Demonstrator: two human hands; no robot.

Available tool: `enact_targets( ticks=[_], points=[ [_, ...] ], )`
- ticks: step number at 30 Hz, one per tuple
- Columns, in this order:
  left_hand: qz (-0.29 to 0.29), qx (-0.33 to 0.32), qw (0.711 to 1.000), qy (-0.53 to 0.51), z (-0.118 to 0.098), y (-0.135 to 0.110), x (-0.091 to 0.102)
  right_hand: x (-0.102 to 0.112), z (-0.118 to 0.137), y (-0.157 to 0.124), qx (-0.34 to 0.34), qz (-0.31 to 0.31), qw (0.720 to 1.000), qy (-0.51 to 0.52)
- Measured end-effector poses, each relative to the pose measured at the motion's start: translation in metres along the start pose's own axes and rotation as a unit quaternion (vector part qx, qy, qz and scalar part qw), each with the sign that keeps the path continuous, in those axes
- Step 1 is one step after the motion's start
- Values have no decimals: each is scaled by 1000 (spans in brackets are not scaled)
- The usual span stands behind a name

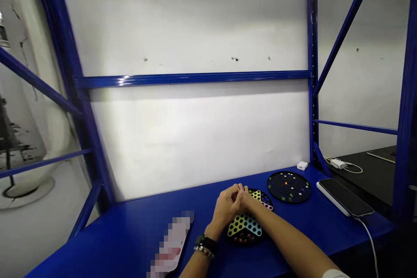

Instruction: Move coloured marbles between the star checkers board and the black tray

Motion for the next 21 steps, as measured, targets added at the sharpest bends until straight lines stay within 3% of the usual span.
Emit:
enact_targets(
  ticks=[3,6,9,12,17,21],
  points=[
    [31,67,997,14,23,22,9,15,-16,1,-88,-58,991,77],
    [81,103,990,50,39,30,7,30,-39,-1,-147,-154,955,208],
    [140,76,984,81,41,23,-6,37,-62,-9,-195,-212,912,293],
    [176,33,979,101,37,13,-20,41,-76,-16,-224,-246,888,318],
    [166,33,979,115,44,12,-20,45,-78,-18,-212,-260,889,312],
    [136,49,981,128,55,11,-10,65,-74,-22,-151,-247,936,201]
  ],
)
Point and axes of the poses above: each hand's wrist, its own y-axis towards the middle knuckle, its own x-axis out of the back of the hand, z = x × y, the point moved 6 cm from there along y, towards the middle knuckle, and after that the axes turned 15 degrees about x, right-handed, at the moved point
